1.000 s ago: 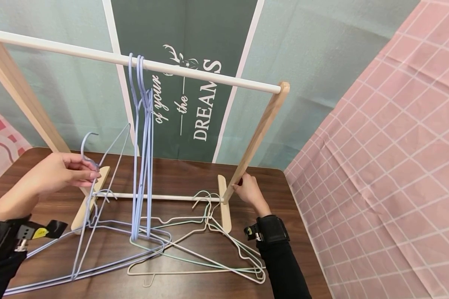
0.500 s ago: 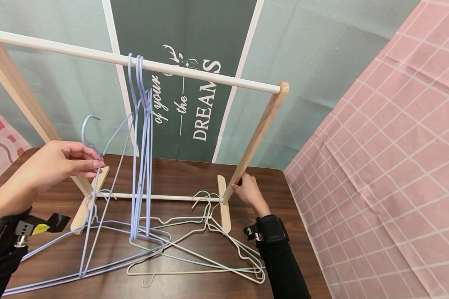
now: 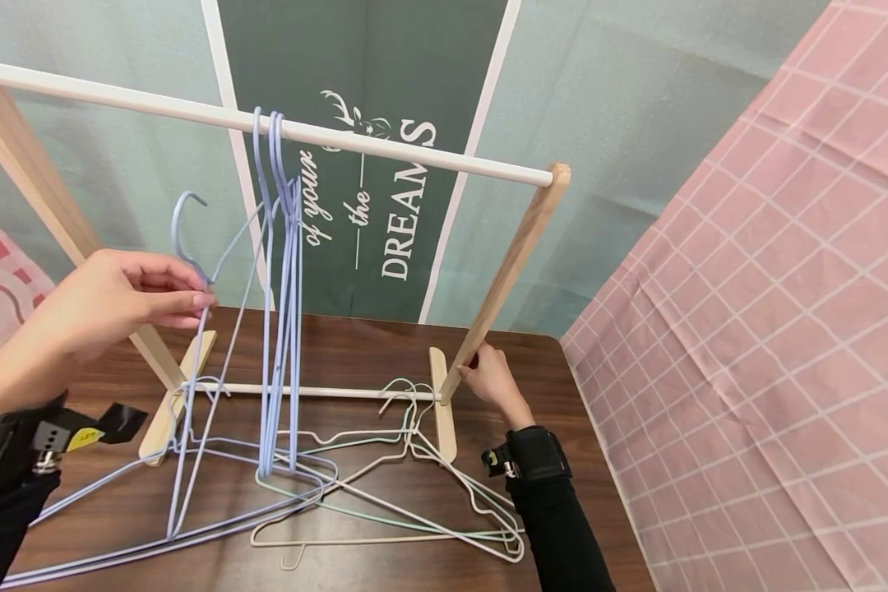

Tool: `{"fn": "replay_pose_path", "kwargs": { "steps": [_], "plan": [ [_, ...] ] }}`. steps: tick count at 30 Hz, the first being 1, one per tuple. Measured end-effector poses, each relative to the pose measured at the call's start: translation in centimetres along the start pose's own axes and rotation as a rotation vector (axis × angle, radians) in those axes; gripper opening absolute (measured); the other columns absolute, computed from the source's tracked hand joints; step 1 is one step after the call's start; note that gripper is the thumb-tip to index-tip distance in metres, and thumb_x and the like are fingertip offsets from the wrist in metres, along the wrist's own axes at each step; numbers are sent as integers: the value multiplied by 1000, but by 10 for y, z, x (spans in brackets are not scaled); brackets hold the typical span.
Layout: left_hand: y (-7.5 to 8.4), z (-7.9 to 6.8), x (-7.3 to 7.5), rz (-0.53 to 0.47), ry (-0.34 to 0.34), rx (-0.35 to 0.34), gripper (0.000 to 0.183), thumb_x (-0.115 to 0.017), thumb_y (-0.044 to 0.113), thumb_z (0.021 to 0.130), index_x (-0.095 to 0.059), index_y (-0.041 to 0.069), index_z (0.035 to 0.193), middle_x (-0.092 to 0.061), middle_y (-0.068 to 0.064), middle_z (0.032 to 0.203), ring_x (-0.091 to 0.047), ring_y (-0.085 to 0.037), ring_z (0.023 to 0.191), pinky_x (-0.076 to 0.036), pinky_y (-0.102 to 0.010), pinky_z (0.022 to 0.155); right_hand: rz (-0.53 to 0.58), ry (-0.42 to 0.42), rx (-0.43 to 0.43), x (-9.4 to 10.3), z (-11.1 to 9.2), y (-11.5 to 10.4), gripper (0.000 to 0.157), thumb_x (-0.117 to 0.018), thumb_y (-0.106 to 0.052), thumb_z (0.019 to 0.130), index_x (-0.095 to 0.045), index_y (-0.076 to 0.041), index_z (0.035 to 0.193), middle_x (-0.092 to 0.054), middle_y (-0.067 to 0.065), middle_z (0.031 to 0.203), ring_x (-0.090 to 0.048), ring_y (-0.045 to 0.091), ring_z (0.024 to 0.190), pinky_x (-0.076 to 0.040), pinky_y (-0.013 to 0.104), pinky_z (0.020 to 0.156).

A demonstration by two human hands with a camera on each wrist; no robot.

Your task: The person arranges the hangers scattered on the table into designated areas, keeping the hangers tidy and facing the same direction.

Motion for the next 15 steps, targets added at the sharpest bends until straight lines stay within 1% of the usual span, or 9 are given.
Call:
{"fn": "replay_pose_path", "kwargs": {
  "steps": [2, 6, 9, 15],
  "plan": [
    [8, 1, 1, -11, 19, -33, 22, -65, 9, 85, -60, -8, 98, -67, -3, 77, -65, -10, 66, -53, -27, 61, -3, 1, -2, 0, 0, 1, 26, -60, -1, 86, -53, 9, 108, -61, 20, 88, -62, 26, 75, -48, 32, 59],
    [24, 2, 3, -12, 65, -85, 23, -68, 10, 83, -62, -8, 96, -67, 0, 75, -64, -9, 65, -52, -25, 61, -9, -2, -3, -1, 0, 2, 26, -60, -2, 86, -54, 9, 109, -61, 20, 89, -62, 26, 76, -49, 32, 60],
    [33, 1, 5, -9, 85, -92, 25, -69, 13, 82, -62, -7, 96, -67, 3, 74, -64, -8, 64, -52, -24, 61, -10, -4, 0, -1, 0, 1, 26, -60, -1, 86, -54, 9, 109, -60, 21, 89, -62, 26, 76, -49, 32, 60],
    [54, -2, 8, 59, 131, -113, 24, -70, 19, 82, -66, -1, 95, -68, -1, 77, -66, -11, 64, -51, -22, 62, -17, -1, -2, 0, 0, 0, 25, -60, -2, 86, -54, 9, 108, -60, 20, 88, -61, 25, 74, -48, 32, 59]
  ]
}}
Point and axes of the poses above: each hand's wrist, its own z-axis towards the middle knuckle, its own x-axis out of the back of the hand, y = z × x, the point moved 10 cm from there along z, towards the middle knuckle
